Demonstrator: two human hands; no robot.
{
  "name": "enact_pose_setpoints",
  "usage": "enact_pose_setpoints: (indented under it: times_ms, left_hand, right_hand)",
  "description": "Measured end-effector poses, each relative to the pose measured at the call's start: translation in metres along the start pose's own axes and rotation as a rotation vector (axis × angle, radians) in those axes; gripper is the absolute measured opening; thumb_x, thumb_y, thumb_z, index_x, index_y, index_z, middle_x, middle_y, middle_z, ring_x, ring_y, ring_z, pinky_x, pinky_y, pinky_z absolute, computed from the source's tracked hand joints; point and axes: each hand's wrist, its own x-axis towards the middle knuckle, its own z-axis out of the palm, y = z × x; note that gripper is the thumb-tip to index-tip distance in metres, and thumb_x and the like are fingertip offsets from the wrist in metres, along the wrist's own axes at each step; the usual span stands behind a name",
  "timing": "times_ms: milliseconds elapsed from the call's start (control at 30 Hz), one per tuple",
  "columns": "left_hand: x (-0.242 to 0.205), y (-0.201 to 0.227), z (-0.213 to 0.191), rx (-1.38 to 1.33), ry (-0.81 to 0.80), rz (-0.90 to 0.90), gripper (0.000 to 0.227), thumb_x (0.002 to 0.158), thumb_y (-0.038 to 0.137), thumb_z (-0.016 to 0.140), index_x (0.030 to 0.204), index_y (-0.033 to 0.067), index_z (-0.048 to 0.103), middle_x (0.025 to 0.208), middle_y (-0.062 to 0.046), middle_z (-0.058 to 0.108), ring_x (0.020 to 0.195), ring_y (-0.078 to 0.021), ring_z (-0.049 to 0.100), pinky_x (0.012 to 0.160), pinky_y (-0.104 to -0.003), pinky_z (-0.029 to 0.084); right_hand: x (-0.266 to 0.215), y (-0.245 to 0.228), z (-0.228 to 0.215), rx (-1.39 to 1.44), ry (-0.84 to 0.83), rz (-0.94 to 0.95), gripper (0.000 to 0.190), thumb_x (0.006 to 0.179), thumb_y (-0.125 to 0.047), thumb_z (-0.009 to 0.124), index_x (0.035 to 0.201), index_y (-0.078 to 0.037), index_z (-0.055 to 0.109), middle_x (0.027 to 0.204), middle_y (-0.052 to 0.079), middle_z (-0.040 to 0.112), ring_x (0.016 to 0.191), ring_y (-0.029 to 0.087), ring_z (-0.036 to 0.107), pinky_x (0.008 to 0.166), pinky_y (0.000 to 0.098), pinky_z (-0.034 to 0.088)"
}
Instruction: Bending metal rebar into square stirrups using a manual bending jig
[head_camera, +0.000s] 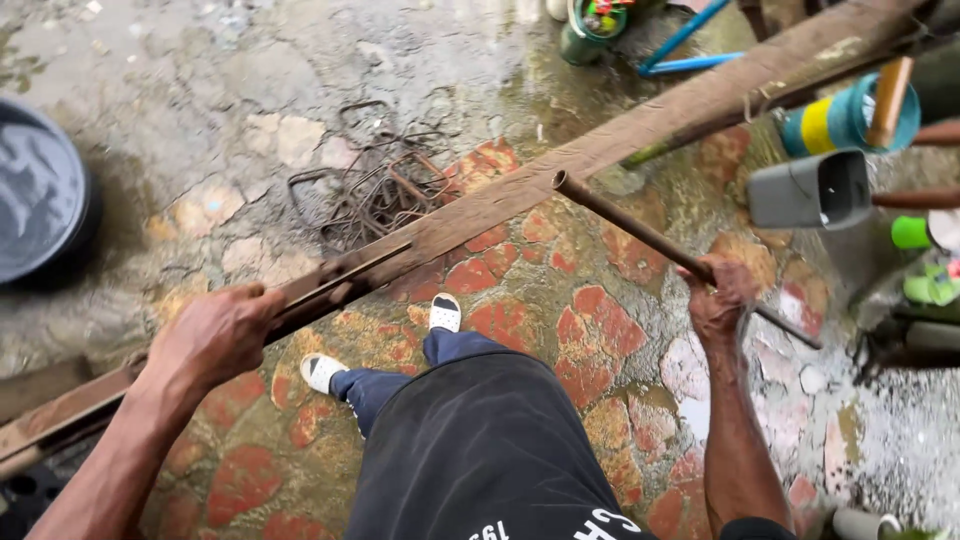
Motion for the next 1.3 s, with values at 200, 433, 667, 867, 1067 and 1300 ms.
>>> enact_pose_setpoints:
  times_ms: [200, 433, 667, 867, 1067, 1300]
  left_hand:
    - [0.001, -0.001, 0.003, -0.009, 0.005, 0.034, 0.019, 0.097, 0.008, 0.044, 0.105, 0.0160, 0.058, 0.075, -0.004, 0.060, 0.058, -0.0231, 0.063, 0.051, -0.039, 0.052]
    - [-0.010, 0.000, -0.017, 0.018, 0.038, 0.129, 0.038, 0.095, 0.003, 0.048, 0.124, 0.0234, 0.060, 0.090, -0.007, 0.075, 0.075, -0.0185, 0.074, 0.065, -0.031, 0.063]
    - [-0.005, 0.000, -0.006, -0.012, 0.079, 0.155, 0.044, 0.088, 0.000, 0.052, 0.126, 0.0212, 0.062, 0.085, -0.006, 0.073, 0.073, -0.0190, 0.069, 0.070, -0.033, 0.063]
    - [0.002, -0.001, 0.007, 0.008, 0.137, 0.153, 0.036, 0.080, 0.002, 0.059, 0.108, 0.0226, 0.067, 0.082, -0.005, 0.072, 0.073, -0.0196, 0.071, 0.070, -0.036, 0.063]
    - [-0.004, 0.004, -0.013, -0.005, 0.013, 0.088, 0.036, 0.089, 0.007, 0.053, 0.115, 0.0277, 0.067, 0.099, -0.004, 0.077, 0.075, -0.0154, 0.071, 0.067, -0.028, 0.061]
    - [-0.006, 0.009, -0.020, -0.009, 0.034, 0.090, 0.036, 0.092, 0.005, 0.054, 0.121, 0.0237, 0.065, 0.089, -0.006, 0.075, 0.071, -0.0164, 0.070, 0.063, -0.029, 0.061]
  right_hand:
    - [0.073, -0.008, -0.004, -0.140, -0.070, -0.277, 0.018, 0.103, -0.020, 0.079, 0.104, -0.009, 0.066, 0.091, 0.008, 0.051, 0.087, 0.029, 0.046, 0.081, 0.0430, 0.040]
    - [0.130, -0.068, -0.023, -0.200, -0.172, -0.434, 0.017, 0.104, -0.047, 0.069, 0.107, -0.030, 0.067, 0.092, -0.002, 0.070, 0.091, 0.023, 0.074, 0.080, 0.0350, 0.059]
    - [0.150, -0.089, -0.024, -0.161, -0.332, -0.523, 0.041, 0.104, -0.059, 0.054, 0.097, -0.019, 0.061, 0.079, 0.006, 0.069, 0.083, 0.029, 0.074, 0.077, 0.0395, 0.059]
    - [0.161, -0.071, -0.004, -0.220, -0.365, -0.571, 0.046, 0.099, -0.066, 0.056, 0.084, -0.023, 0.053, 0.066, 0.001, 0.058, 0.073, 0.026, 0.071, 0.069, 0.0333, 0.057]
    - [0.167, -0.107, -0.013, -0.169, -0.353, -0.612, 0.050, 0.099, -0.067, 0.050, 0.082, -0.021, 0.052, 0.063, 0.004, 0.058, 0.068, 0.026, 0.070, 0.065, 0.0344, 0.056]
    - [0.180, -0.108, -0.003, -0.105, -0.397, -0.705, 0.047, 0.096, -0.067, 0.056, 0.083, -0.022, 0.052, 0.065, 0.004, 0.057, 0.069, 0.027, 0.070, 0.065, 0.0360, 0.056]
